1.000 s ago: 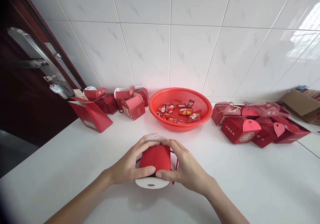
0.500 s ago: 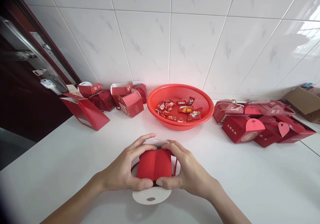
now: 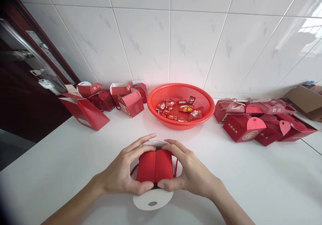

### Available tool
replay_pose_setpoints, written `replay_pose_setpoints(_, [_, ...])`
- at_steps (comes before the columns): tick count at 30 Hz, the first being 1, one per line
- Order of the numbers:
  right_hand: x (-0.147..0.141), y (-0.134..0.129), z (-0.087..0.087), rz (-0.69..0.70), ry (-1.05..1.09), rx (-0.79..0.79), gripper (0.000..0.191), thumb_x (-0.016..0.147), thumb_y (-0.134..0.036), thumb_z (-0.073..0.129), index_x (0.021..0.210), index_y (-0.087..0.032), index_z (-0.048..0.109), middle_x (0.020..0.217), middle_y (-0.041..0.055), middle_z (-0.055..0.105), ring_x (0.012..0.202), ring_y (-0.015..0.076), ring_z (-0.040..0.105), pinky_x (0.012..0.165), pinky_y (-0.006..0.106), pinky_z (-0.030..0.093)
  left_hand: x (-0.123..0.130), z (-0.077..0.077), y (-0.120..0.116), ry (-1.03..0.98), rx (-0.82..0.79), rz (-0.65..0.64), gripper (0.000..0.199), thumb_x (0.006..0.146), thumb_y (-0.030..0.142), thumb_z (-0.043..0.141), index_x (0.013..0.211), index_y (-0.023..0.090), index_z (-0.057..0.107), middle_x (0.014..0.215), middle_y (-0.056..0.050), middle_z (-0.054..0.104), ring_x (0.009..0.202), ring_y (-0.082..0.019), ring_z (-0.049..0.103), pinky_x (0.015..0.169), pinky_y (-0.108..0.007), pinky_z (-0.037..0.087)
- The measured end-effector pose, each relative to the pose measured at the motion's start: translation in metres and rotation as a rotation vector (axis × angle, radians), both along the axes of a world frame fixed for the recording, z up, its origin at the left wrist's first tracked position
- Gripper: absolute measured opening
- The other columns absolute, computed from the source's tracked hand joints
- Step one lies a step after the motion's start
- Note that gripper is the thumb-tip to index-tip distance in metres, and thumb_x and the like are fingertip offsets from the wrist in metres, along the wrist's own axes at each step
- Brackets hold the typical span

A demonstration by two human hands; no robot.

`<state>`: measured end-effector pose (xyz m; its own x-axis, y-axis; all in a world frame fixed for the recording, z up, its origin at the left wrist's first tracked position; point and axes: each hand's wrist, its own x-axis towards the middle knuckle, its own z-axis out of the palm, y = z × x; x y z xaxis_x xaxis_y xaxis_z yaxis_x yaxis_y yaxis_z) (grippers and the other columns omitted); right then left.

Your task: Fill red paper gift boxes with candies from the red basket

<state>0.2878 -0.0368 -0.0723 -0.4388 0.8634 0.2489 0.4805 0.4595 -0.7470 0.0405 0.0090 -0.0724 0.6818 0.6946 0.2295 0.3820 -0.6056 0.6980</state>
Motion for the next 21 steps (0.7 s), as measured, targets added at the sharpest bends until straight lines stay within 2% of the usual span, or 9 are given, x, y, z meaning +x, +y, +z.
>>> replay_pose_setpoints(4, [-0.0003, 0.0024, 0.0013, 0.022, 0.025, 0.001, 0.073, 0.076, -0.044, 0.086, 0.140, -0.027, 0.054, 0.144, 0.0124, 0.056, 0.125, 0.0294, 0.062, 0.101, 0.040, 0.056, 0.0008, 0.0007, 0.0003, -0.012, 0.006, -0.018, 0.080, 0.060, 0.036, 0.087, 0.135, 0.026, 0.060, 0.151, -0.011, 0.054, 0.150, -0.040, 0.035, 0.115, -0.053, 0.045])
replay_pose_setpoints(11, [0.0007, 0.0027, 0.0004, 0.017, 0.021, -0.014, 0.074, 0.075, -0.048, 0.086, 0.139, -0.027, 0.055, 0.144, 0.0137, 0.056, 0.126, 0.0312, 0.062, 0.103, 0.043, 0.055, 0.0014, -0.0029, 0.0011, -0.044, 0.039, -0.021, 0.075, 0.062, 0.037, 0.086, 0.131, 0.024, 0.061, 0.148, -0.012, 0.057, 0.149, -0.041, 0.036, 0.115, -0.053, 0.045])
replay_pose_setpoints(21, [-0.0003, 0.0022, 0.0024, 0.017, 0.044, -0.043, 0.071, 0.075, -0.046, 0.086, 0.137, -0.028, 0.056, 0.140, 0.0112, 0.059, 0.118, 0.0274, 0.065, 0.098, 0.039, 0.057, 0.0029, -0.0009, 0.0005, -0.064, 0.045, -0.027, 0.071, 0.064, 0.038, 0.085, 0.129, 0.022, 0.062, 0.146, -0.012, 0.060, 0.148, -0.041, 0.039, 0.115, -0.054, 0.045])
